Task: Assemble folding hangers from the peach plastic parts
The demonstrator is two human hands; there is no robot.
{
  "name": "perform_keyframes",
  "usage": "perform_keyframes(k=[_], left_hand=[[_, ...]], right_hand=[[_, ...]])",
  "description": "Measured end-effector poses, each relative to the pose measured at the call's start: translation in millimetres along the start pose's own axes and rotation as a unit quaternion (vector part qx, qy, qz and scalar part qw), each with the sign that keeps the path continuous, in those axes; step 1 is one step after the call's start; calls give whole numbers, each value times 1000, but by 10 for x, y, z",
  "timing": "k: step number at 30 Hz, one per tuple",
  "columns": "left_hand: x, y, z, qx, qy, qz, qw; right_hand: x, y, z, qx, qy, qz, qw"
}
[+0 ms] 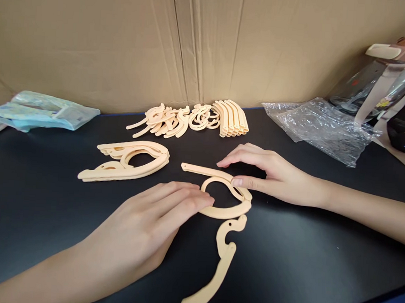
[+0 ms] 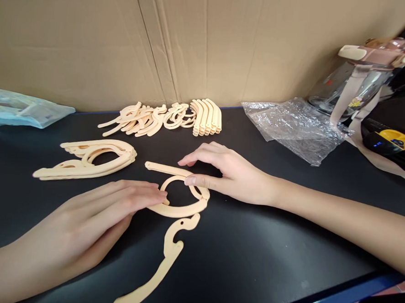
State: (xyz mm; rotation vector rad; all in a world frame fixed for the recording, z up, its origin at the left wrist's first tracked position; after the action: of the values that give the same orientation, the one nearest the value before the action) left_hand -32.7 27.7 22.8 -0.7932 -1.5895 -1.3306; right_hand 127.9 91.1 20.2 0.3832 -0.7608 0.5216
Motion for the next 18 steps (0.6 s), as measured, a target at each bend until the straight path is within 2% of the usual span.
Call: perform_keyframes(k=[5, 8, 11, 15, 18], left_hand=[[23, 49, -42, -24, 58, 16, 998], [29, 82, -85, -29, 138, 47, 989], [23, 112, -163, -41, 188, 59, 980], [46, 156, -246, -56, 203, 60, 976], [66, 183, -256, -66, 203, 93, 973]], right_hand=[[-37, -46, 89, 44, -123, -19, 991], [21, -59, 168, 71, -218, -47, 972], [83, -90, 250, 99, -291, -45, 950], [131, -219, 289, 115, -343, -29, 932], [169, -359, 265, 110, -347, -32, 931]])
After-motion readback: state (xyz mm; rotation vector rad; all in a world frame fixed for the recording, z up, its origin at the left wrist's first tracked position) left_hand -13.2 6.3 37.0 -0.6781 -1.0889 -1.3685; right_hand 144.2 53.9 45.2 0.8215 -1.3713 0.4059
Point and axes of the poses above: each hand's wrist, its own y-axis towards the middle knuckle, its own x-axis out of the back of the hand, z = x × y, the point moved 8 cm from there along y, towards the middle knuckle, and after that the axes turned 15 degrees about -x, right-handed, at the moved point
